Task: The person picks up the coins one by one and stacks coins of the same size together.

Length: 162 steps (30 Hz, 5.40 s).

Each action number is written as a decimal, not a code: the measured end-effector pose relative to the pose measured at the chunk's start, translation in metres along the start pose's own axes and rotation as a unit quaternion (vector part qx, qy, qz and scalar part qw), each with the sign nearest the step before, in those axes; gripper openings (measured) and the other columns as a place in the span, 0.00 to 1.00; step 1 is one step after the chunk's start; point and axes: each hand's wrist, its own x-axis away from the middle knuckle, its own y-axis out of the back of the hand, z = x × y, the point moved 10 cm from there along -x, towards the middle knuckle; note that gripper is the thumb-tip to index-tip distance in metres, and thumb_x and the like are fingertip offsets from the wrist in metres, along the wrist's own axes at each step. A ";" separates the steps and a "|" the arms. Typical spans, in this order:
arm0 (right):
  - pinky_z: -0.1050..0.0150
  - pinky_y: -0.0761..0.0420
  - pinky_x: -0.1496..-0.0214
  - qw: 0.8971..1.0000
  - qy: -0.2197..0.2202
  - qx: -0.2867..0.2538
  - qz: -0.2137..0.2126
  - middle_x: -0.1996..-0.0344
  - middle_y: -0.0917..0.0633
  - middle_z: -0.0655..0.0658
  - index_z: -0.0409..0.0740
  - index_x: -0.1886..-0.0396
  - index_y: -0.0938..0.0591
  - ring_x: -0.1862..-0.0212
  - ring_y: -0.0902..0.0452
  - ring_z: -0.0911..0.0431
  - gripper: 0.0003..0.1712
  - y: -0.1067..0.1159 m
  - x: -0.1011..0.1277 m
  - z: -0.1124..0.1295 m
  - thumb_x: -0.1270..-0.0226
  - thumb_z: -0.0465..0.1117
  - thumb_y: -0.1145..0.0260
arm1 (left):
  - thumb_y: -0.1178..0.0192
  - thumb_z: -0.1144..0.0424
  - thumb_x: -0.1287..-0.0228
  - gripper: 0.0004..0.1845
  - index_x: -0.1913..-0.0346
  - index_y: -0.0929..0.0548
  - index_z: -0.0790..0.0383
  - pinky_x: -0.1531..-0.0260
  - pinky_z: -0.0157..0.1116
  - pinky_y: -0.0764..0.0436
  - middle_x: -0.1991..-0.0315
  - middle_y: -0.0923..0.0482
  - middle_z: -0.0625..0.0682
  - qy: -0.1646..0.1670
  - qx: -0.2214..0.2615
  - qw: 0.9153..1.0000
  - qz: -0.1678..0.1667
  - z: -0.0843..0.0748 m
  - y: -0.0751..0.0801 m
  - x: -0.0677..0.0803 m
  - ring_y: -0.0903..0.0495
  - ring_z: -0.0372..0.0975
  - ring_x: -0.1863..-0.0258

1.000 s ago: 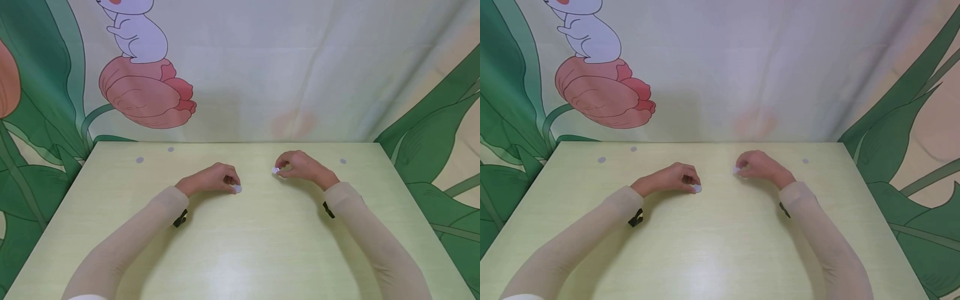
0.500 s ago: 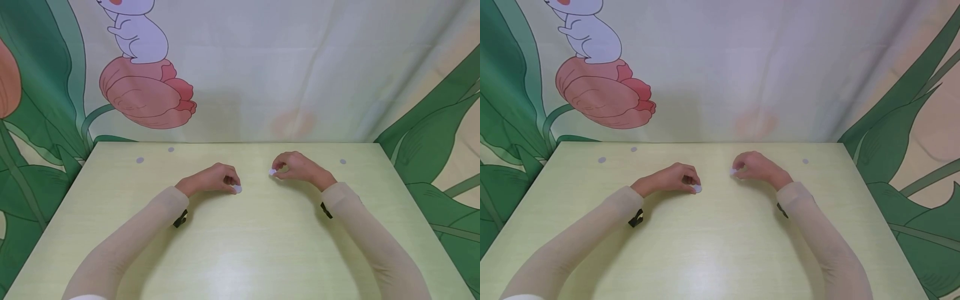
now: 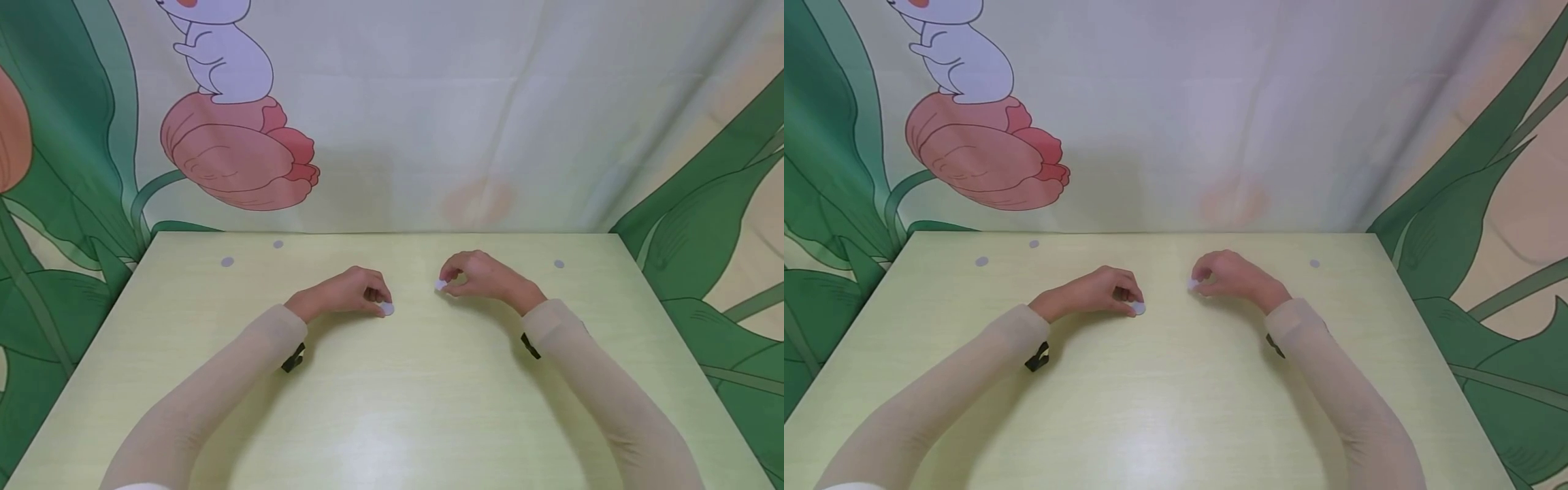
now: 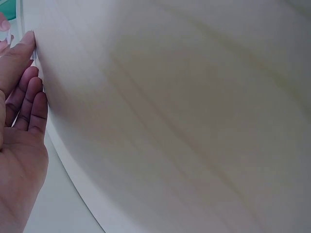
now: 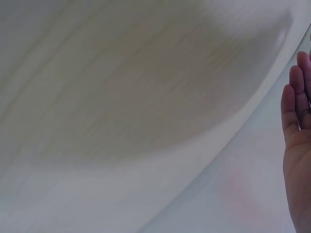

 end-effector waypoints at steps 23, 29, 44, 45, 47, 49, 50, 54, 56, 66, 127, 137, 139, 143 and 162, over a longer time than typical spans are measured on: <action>0.63 0.20 0.47 0.998 0.001 -0.026 0.064 0.62 0.14 0.54 0.46 0.59 0.14 0.56 0.19 0.60 0.08 -0.031 -0.012 0.029 0.35 0.42 0.26 | 0.24 0.63 0.42 0.12 0.55 0.10 0.59 0.58 0.31 0.20 0.61 0.18 0.47 -0.010 0.004 1.000 -0.008 -0.001 0.000 0.001 0.23 0.37 0.62; 0.64 0.20 0.48 0.997 0.005 -0.007 0.070 0.63 0.15 0.55 0.46 0.60 0.14 0.58 0.19 0.61 0.07 -0.036 -0.016 0.038 0.35 0.43 0.27 | 0.24 0.64 0.42 0.12 0.56 0.10 0.60 0.58 0.32 0.21 0.61 0.18 0.48 -0.015 0.008 1.000 -0.011 -0.003 0.002 0.003 0.23 0.36 0.63; 0.64 0.19 0.51 0.997 -0.042 0.001 0.066 0.65 0.15 0.52 0.45 0.61 0.14 0.60 0.21 0.59 0.06 -0.041 -0.019 0.037 0.33 0.42 0.28 | 0.25 0.63 0.40 0.12 0.54 0.11 0.60 0.57 0.32 0.21 0.60 0.19 0.48 -0.003 0.009 1.000 0.000 -0.001 0.000 0.002 0.23 0.38 0.61; 0.64 0.19 0.51 0.997 -0.046 -0.001 0.066 0.65 0.15 0.53 0.45 0.61 0.14 0.60 0.21 0.59 0.06 -0.041 -0.019 0.036 0.33 0.42 0.28 | 0.25 0.63 0.40 0.12 0.54 0.11 0.60 0.56 0.33 0.21 0.59 0.19 0.48 -0.002 0.010 1.000 0.002 -0.001 0.000 0.002 0.23 0.38 0.60; 0.65 0.19 0.52 0.997 -0.047 0.000 0.067 0.65 0.15 0.53 0.45 0.61 0.14 0.60 0.20 0.60 0.06 -0.042 -0.019 0.036 0.33 0.42 0.28 | 0.25 0.63 0.40 0.13 0.53 0.12 0.60 0.55 0.33 0.21 0.59 0.19 0.49 -0.002 0.009 1.000 0.005 0.000 0.000 0.003 0.23 0.38 0.60; 0.65 0.19 0.52 0.997 -0.045 0.000 0.066 0.65 0.15 0.53 0.45 0.60 0.14 0.61 0.20 0.60 0.06 -0.043 -0.019 0.036 0.34 0.41 0.28 | 0.25 0.63 0.40 0.13 0.53 0.12 0.60 0.55 0.33 0.21 0.58 0.20 0.49 -0.001 0.006 1.000 0.006 0.000 0.000 0.003 0.23 0.38 0.59; 0.65 0.20 0.53 0.997 -0.044 -0.001 0.066 0.65 0.15 0.53 0.45 0.60 0.14 0.61 0.21 0.60 0.06 -0.043 -0.019 0.035 0.34 0.41 0.28 | 0.25 0.63 0.40 0.13 0.53 0.12 0.60 0.55 0.33 0.21 0.58 0.20 0.49 -0.001 0.005 1.000 0.007 0.001 0.000 0.003 0.23 0.38 0.59; 0.65 0.21 0.54 0.997 -0.039 -0.013 0.065 0.67 0.16 0.52 0.44 0.59 0.15 0.62 0.22 0.59 0.06 -0.042 -0.018 0.036 0.33 0.40 0.28 | 0.25 0.63 0.40 0.14 0.52 0.13 0.61 0.54 0.33 0.21 0.58 0.20 0.49 -0.003 0.003 1.000 0.008 0.000 0.000 0.004 0.23 0.38 0.59; 0.64 0.21 0.54 0.997 -0.038 -0.021 0.066 0.67 0.16 0.52 0.44 0.58 0.14 0.62 0.23 0.59 0.07 -0.041 -0.017 0.036 0.33 0.40 0.28 | 0.25 0.64 0.40 0.14 0.52 0.13 0.62 0.54 0.33 0.21 0.58 0.20 0.50 -0.006 0.003 1.000 0.009 -0.001 0.000 0.004 0.23 0.39 0.59; 0.64 0.21 0.52 0.996 -0.034 -0.063 0.045 0.65 0.17 0.52 0.45 0.50 0.13 0.61 0.23 0.57 0.14 -0.041 -0.011 0.031 0.35 0.38 0.25 | 0.26 0.62 0.40 0.14 0.52 0.13 0.60 0.54 0.33 0.20 0.58 0.20 0.49 0.000 0.002 1.000 0.009 0.001 0.001 0.004 0.23 0.38 0.59; 0.65 0.21 0.52 0.996 -0.070 -0.059 0.019 0.67 0.19 0.54 0.53 0.57 0.10 0.61 0.23 0.59 0.08 -0.041 -0.008 0.020 0.36 0.44 0.24 | 0.39 0.56 0.25 0.19 0.42 0.19 0.67 0.45 0.56 0.26 0.42 0.25 0.65 0.246 -0.042 0.935 -0.250 0.152 0.150 0.226 0.26 0.59 0.45; 0.65 0.21 0.54 0.997 -0.066 -0.046 0.018 0.68 0.19 0.54 0.52 0.57 0.10 0.62 0.23 0.59 0.09 -0.041 -0.008 0.021 0.37 0.44 0.24 | 0.39 0.55 0.25 0.24 0.37 0.23 0.69 0.46 0.56 0.25 0.43 0.27 0.69 0.289 -0.017 0.930 -0.226 0.172 0.148 0.231 0.27 0.60 0.44; 0.65 0.21 0.54 0.997 -0.064 -0.045 0.018 0.68 0.19 0.54 0.52 0.57 0.10 0.62 0.24 0.59 0.09 -0.041 -0.008 0.020 0.37 0.44 0.24 | 0.39 0.56 0.26 0.24 0.36 0.25 0.70 0.46 0.56 0.26 0.42 0.28 0.69 0.303 -0.010 0.927 -0.220 0.179 0.148 0.232 0.28 0.61 0.43; 0.65 0.21 0.53 0.997 -0.062 -0.044 0.017 0.68 0.18 0.54 0.52 0.57 0.10 0.62 0.23 0.59 0.09 -0.041 -0.008 0.020 0.37 0.44 0.24 | 0.38 0.57 0.26 0.25 0.34 0.27 0.70 0.43 0.58 0.26 0.41 0.29 0.70 0.322 -0.004 0.923 -0.209 0.189 0.148 0.231 0.30 0.62 0.41; 0.66 0.21 0.54 0.998 -0.055 -0.039 0.014 0.68 0.18 0.54 0.50 0.58 0.10 0.63 0.23 0.60 0.09 -0.038 -0.007 0.024 0.37 0.43 0.23 | 0.37 0.50 0.27 0.31 0.33 0.28 0.70 0.37 0.61 0.31 0.41 0.30 0.69 0.372 0.009 0.910 -0.185 0.209 0.144 0.227 0.32 0.61 0.42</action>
